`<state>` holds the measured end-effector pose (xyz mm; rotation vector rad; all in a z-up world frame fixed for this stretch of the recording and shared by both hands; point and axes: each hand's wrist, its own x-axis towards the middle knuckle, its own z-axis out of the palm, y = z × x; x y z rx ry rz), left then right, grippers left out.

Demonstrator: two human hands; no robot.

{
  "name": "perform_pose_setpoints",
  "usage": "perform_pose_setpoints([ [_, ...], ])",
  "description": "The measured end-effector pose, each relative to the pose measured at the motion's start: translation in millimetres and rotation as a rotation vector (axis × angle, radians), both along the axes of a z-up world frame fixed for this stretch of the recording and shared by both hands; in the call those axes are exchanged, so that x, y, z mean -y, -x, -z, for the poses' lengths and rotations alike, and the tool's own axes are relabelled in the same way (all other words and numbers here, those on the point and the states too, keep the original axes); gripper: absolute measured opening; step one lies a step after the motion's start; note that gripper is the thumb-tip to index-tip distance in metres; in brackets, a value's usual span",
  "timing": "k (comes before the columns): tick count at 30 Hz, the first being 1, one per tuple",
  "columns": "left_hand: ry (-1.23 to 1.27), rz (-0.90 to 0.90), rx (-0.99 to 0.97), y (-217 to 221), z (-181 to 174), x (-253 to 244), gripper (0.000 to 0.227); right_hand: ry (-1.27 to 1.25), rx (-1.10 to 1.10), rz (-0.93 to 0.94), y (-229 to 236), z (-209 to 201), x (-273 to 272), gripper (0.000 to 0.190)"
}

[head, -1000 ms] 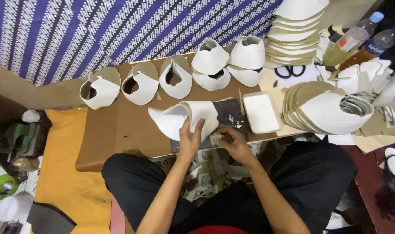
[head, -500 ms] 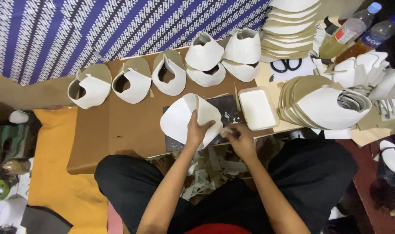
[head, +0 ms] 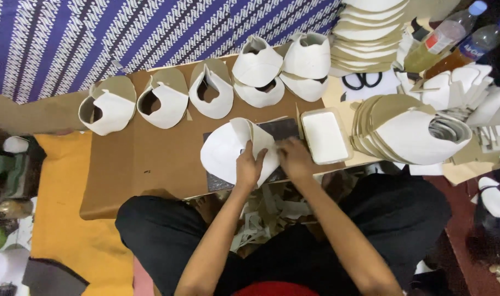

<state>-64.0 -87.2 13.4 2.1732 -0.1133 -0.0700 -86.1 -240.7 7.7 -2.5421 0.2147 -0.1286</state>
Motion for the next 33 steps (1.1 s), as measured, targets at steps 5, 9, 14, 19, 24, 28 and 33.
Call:
perform_pose_setpoints([
  [5, 0.089, -0.028, -0.086, -4.1, 35.3, -2.8, 0.065, 0.148, 0.095, 0.113, -2.1, -24.9, 72.3, 0.022],
  [9, 0.035, 0.034, -0.134, -6.9, 46.0, -4.3, 0.082, 0.429, 0.050, 0.137, -19.2, 4.0, 134.4, 0.017],
  [14, 0.095, 0.040, -0.165, -6.3, 15.0, -4.7, 0.075, 0.505, 0.034, 0.050, -23.2, 22.6, 142.0, 0.014],
  [19, 0.128, -0.004, -0.174, -8.3, 9.5, -4.2, 0.067, 0.407, 0.103, 0.052, -2.0, -20.4, 122.5, 0.013],
  [24, 0.064, -0.058, -0.207, -3.9, 9.5, -0.3, 0.061, 0.331, 0.288, 0.091, 18.0, -31.9, 125.4, 0.014],
  [28, 0.136, -0.086, -0.123, 5.9, -12.9, 2.8, 0.047, 0.325, 0.366, 0.065, 29.4, -36.9, 117.9, 0.012],
  [33, 0.112, -0.030, -0.165, 5.1, -16.0, -2.4, 0.044, 0.369, 0.187, 0.019, 64.5, -16.8, 106.5, 0.018],
])
